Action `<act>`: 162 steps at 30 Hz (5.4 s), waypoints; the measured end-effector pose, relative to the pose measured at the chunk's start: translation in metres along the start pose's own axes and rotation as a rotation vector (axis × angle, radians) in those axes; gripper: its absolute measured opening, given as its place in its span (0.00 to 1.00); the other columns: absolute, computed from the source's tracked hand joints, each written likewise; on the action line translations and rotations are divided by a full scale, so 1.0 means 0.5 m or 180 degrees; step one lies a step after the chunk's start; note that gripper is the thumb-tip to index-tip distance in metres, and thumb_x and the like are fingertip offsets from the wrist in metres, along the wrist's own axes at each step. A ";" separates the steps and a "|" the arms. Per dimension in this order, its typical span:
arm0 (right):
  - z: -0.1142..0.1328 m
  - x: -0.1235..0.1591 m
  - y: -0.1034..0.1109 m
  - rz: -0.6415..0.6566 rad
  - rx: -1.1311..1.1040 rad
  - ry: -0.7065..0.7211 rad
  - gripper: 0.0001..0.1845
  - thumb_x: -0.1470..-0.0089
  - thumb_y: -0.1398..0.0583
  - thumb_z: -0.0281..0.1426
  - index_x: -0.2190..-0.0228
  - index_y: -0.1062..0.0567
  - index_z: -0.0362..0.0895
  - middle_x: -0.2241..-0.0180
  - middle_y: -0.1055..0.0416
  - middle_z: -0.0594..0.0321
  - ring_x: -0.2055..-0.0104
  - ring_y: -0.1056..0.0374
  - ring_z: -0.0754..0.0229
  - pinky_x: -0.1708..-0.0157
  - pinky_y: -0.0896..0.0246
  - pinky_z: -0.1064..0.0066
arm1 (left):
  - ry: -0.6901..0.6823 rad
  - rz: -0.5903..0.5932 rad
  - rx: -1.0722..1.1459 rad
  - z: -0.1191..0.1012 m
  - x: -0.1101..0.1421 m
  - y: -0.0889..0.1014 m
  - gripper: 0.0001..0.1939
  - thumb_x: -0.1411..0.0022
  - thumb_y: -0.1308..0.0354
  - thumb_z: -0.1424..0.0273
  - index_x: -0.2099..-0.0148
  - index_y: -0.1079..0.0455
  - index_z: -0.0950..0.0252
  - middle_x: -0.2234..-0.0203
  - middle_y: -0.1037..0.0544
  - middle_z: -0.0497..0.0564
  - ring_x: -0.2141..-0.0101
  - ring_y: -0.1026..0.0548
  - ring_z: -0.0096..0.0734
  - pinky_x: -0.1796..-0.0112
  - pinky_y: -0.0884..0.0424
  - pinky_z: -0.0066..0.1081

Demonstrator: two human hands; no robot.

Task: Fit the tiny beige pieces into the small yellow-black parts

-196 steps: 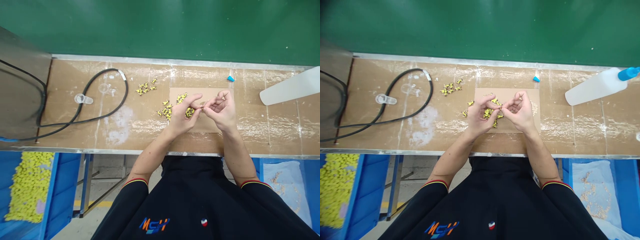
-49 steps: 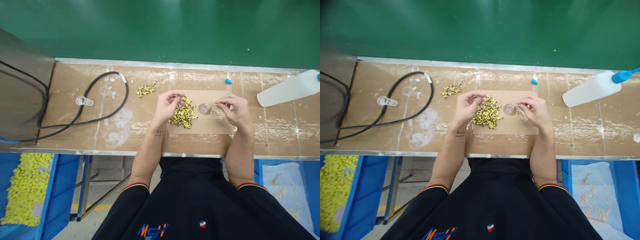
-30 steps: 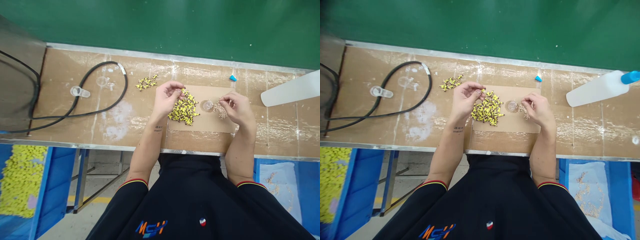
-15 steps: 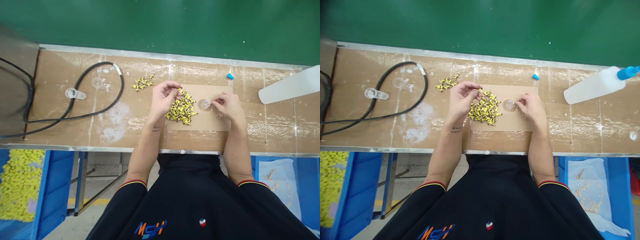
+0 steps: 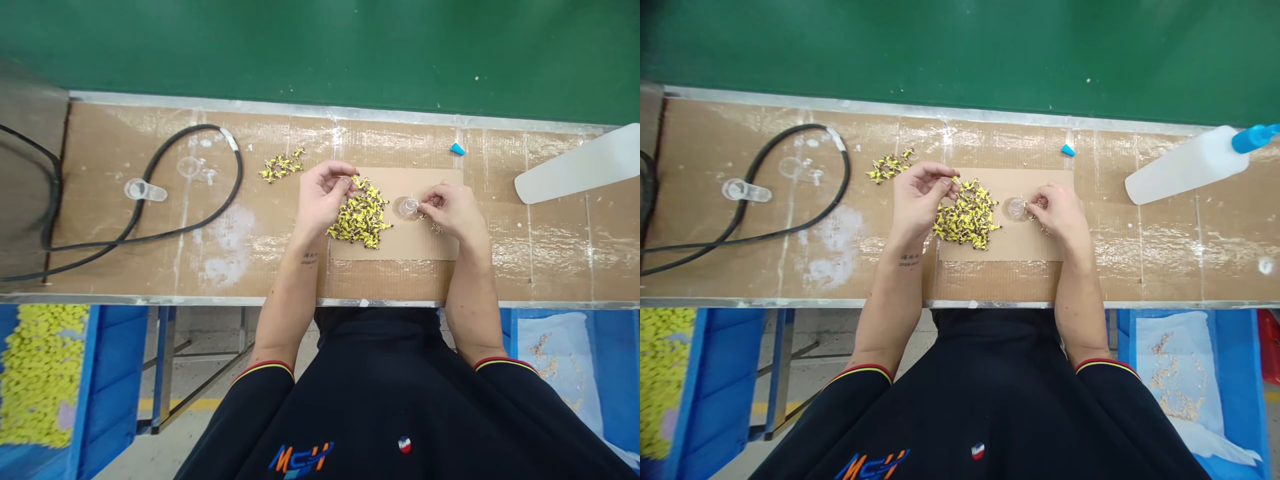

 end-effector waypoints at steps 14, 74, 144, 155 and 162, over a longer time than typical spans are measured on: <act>-0.006 0.002 0.009 -0.0093 -0.0049 -0.0053 0.06 0.51 0.31 0.34 0.75 0.22 0.48 0.69 0.22 0.59 0.66 0.28 0.51 0.63 0.35 0.58 | -0.0050 -0.0016 0.0023 0.001 -0.002 0.002 0.05 0.32 0.39 0.69 0.56 0.26 0.65 0.67 0.20 0.50 0.70 0.21 0.21 0.66 0.20 0.23; -0.030 0.019 0.024 0.0541 -0.0386 0.0072 0.05 0.49 0.33 0.32 0.71 0.14 0.47 0.67 0.20 0.59 0.67 0.28 0.56 0.61 0.34 0.61 | 0.0066 -0.0250 0.0118 0.031 -0.013 0.019 0.17 0.39 0.48 0.83 0.54 0.24 0.63 0.65 0.22 0.48 0.71 0.22 0.18 0.69 0.22 0.20; -0.079 0.034 0.062 0.0124 -0.0248 0.0092 0.21 0.45 0.47 0.24 0.57 0.17 0.45 0.54 0.18 0.52 0.51 0.23 0.47 0.45 0.29 0.49 | -0.0082 -0.0254 0.0120 0.021 -0.012 0.026 0.14 0.40 0.45 0.81 0.56 0.25 0.61 0.66 0.22 0.47 0.72 0.22 0.21 0.67 0.20 0.23; -0.110 0.047 0.062 0.0248 -0.0388 -0.0355 0.22 0.46 0.47 0.25 0.55 0.18 0.42 0.55 0.18 0.50 0.54 0.23 0.47 0.47 0.27 0.47 | 0.0083 -0.0335 0.0082 0.015 -0.009 0.028 0.16 0.41 0.46 0.82 0.55 0.24 0.63 0.66 0.20 0.48 0.72 0.22 0.21 0.67 0.20 0.24; -0.110 0.049 0.048 0.0405 -0.0718 -0.0547 0.20 0.51 0.47 0.21 0.61 0.19 0.44 0.62 0.19 0.55 0.62 0.24 0.53 0.54 0.25 0.53 | 0.0050 -0.0337 0.0114 0.015 -0.010 0.027 0.15 0.42 0.45 0.82 0.56 0.24 0.64 0.67 0.21 0.48 0.73 0.22 0.20 0.68 0.22 0.23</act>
Point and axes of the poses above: each hand's wrist, its own x-axis away from the middle knuckle, its own y-axis out of the back of the hand, z = x × y, the point moved 9 cm from there along -x, towards the middle knuckle
